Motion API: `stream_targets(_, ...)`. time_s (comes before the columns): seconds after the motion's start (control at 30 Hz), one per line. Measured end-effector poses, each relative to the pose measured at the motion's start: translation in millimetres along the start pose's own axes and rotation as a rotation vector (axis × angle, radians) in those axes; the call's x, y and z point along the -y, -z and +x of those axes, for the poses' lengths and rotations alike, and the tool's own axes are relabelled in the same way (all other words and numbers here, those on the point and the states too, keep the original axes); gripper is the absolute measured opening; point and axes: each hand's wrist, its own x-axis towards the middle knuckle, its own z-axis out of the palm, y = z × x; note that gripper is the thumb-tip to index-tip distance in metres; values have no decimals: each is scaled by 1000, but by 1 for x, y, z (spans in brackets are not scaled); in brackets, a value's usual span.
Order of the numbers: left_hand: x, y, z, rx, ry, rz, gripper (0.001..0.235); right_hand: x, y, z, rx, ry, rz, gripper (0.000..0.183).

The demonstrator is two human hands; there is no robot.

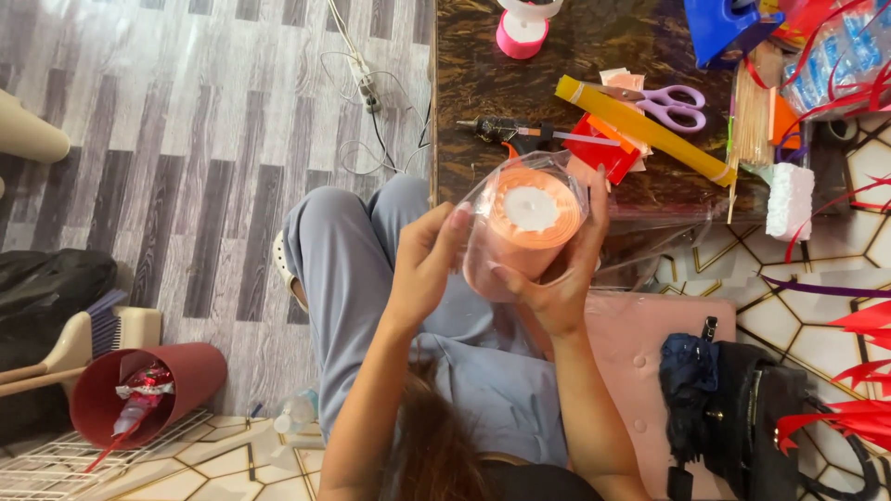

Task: Cutting ribbon strips and using a glue gun to assemble them into decorative pieces.

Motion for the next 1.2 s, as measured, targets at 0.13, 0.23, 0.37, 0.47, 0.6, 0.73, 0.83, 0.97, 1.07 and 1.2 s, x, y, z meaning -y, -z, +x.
stream_targets(0.13,18,2,-2,36,107,-204,47,-1,-6,-4,13,-91,82,130)
stream_targets(0.23,5,5,1,13,205,-683,44,-3,-6,-14,-145,-354,336,93)
stream_targets(0.37,14,28,13,50,257,-976,45,26,-6,-6,-121,-447,535,83)
stream_targets(0.47,24,37,12,63,348,-1024,47,48,-13,-2,-117,-482,663,78)
stream_targets(0.6,62,44,18,-17,481,-896,47,-18,24,-40,-174,-613,975,79)
stream_targets(0.73,50,35,1,-185,419,-275,39,-16,42,-36,-97,-545,906,81)
stream_targets(0.83,10,31,-11,-339,141,635,45,-8,41,-22,24,-439,806,86)
stream_targets(0.97,-54,-4,-36,-295,-183,492,32,2,34,-9,48,-399,594,107)
stream_targets(1.07,-74,-22,-52,-12,-90,247,66,5,30,-20,120,-332,364,123)
stream_targets(1.2,-82,-22,-49,96,121,76,108,32,20,-21,286,-228,125,132)
